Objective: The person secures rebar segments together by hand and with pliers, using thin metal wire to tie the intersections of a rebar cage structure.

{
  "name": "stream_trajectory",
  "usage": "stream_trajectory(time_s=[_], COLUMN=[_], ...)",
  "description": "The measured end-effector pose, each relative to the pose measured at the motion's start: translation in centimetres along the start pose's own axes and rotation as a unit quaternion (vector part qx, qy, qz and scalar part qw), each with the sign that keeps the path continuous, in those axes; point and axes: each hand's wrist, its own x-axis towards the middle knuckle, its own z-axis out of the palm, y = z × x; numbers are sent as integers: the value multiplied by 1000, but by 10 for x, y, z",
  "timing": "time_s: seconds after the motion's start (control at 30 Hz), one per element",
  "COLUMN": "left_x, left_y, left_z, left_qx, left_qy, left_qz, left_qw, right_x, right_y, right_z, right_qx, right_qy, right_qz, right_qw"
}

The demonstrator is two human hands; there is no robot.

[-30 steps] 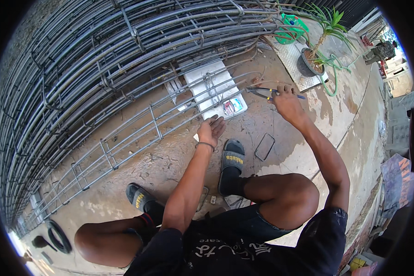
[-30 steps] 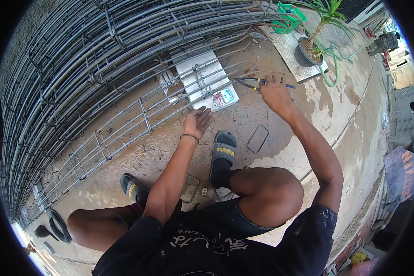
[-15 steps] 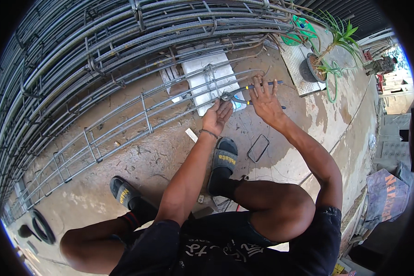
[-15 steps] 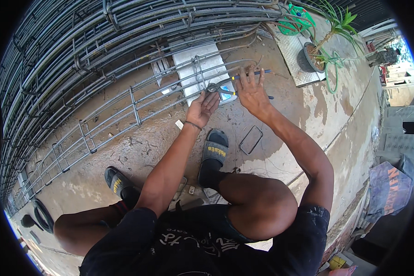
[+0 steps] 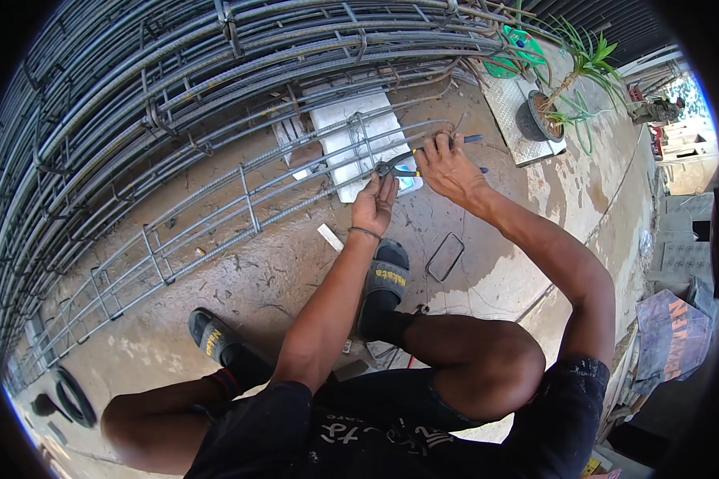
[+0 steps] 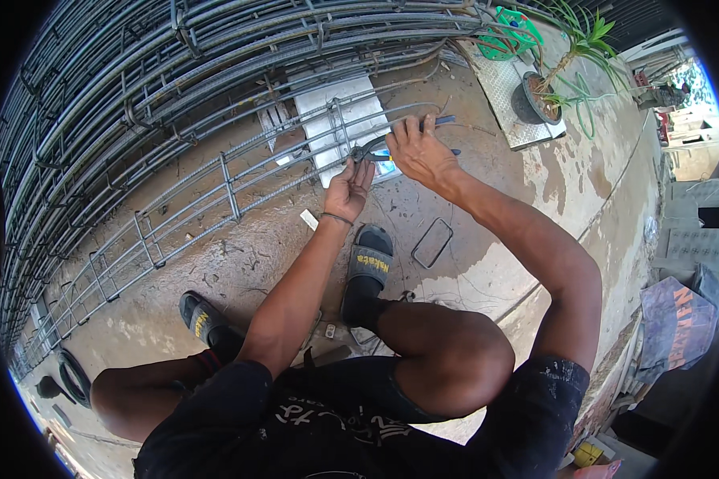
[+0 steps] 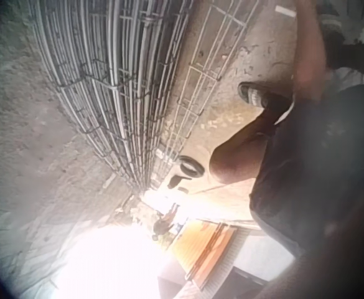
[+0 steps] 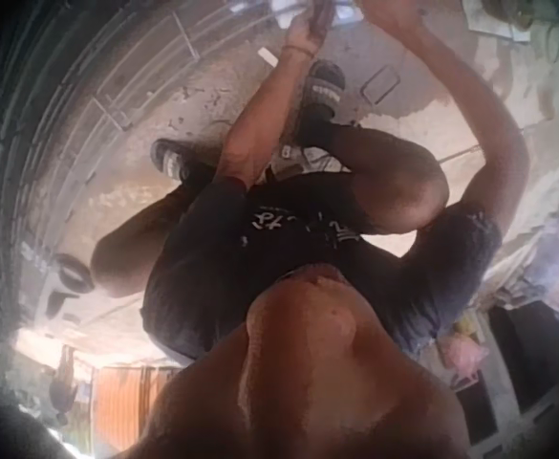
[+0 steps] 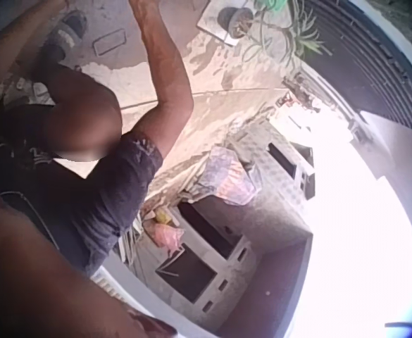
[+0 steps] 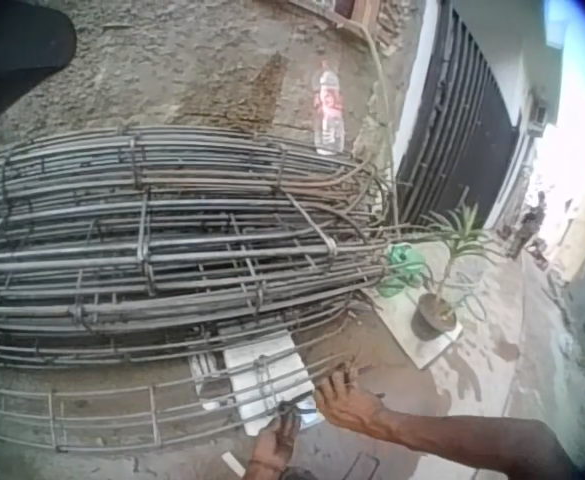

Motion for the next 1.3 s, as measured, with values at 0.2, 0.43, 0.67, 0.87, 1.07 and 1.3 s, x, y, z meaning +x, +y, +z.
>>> stream_trajectory(time_s=[0.2, 0.43, 0.67, 0.87, 1.07, 1.3], left_x=[-16, -19, 8, 28, 32, 23], left_y=[-37, -40, -58, -55, -45, -71], left_z=[1, 30, 76, 82, 105, 84], left_qx=[-55, -95, -188, -280, -284, -237], left_qy=[-74, -53, -130, -36, 39, 20], left_qz=[-55, -87, -11, -33, -21, 3], left_qw=[994, 990, 973, 959, 958, 971], right_x=[35, 60, 66, 52, 5, 10], right_y=[46, 67, 76, 81, 52, 78], right_z=[5, -20, -10, -24, -12, 33], right_qx=[231, 512, 565, 408, -21, 285], right_qy=[-202, -504, -546, -342, 13, -202], right_qz=[-53, 85, 88, -11, -51, -26], right_qw=[950, 690, 612, 847, 998, 937])
